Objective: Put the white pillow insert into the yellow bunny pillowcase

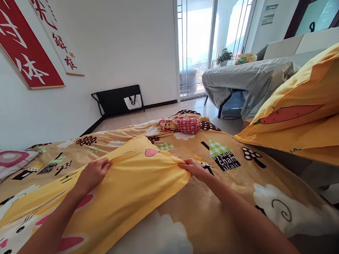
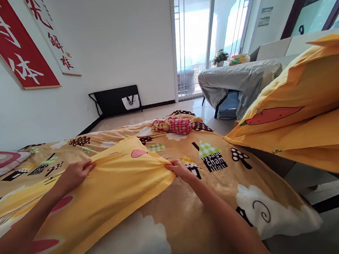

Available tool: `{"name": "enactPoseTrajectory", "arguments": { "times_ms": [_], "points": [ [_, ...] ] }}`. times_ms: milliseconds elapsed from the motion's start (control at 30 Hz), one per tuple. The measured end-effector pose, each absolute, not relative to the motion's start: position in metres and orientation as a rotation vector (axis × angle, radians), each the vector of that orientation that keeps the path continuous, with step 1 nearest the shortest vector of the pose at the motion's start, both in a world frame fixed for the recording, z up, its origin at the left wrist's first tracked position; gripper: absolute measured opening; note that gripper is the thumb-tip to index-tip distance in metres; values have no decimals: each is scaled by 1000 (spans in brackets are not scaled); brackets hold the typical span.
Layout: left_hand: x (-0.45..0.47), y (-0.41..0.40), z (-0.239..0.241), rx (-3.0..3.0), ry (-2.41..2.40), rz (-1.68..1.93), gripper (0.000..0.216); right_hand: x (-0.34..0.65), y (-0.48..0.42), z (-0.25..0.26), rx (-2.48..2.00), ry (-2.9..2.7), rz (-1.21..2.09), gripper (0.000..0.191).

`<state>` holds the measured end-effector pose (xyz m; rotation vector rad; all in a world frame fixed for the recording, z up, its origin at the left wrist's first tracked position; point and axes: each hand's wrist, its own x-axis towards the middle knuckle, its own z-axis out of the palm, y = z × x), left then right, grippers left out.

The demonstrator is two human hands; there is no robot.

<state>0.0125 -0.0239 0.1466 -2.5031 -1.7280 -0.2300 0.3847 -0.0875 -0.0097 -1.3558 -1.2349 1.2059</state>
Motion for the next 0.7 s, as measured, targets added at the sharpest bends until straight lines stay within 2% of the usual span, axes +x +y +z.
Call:
{"name": "enactPoseTrajectory", "arguments": {
  "times_ms": [67, 167, 267, 333, 467, 567, 700],
  "points": [
    [26, -37, 139, -2327, -1609, -243, 30, 396, -93, -13, -1384, -1238, 1220, 39],
    [71, -78, 112, -2246, -1181, -382, 29, 413, -99, -14, -1432, -1269, 1259, 35],
    [133, -122, 64, -2526, -743, -339, 32, 423, -95, -9, -1467, -1341, 1319, 34],
    [171, -137, 30, -2480, -595, -357, 36, 422, -87, -3, -1457, -1410, 1336, 33],
    [216, -124, -6, -2288, -653, -445, 30, 398, -63, 3, -1440, -1466, 1194, 36],
    [223, -103, -1, -2403, -721, -381, 22, 378, -47, -2, -1490, -1457, 972, 36],
    [224, -96, 10, -2630, -733, -228, 18, 372, -41, -12, -1581, -1438, 705, 22]
  ]
}}
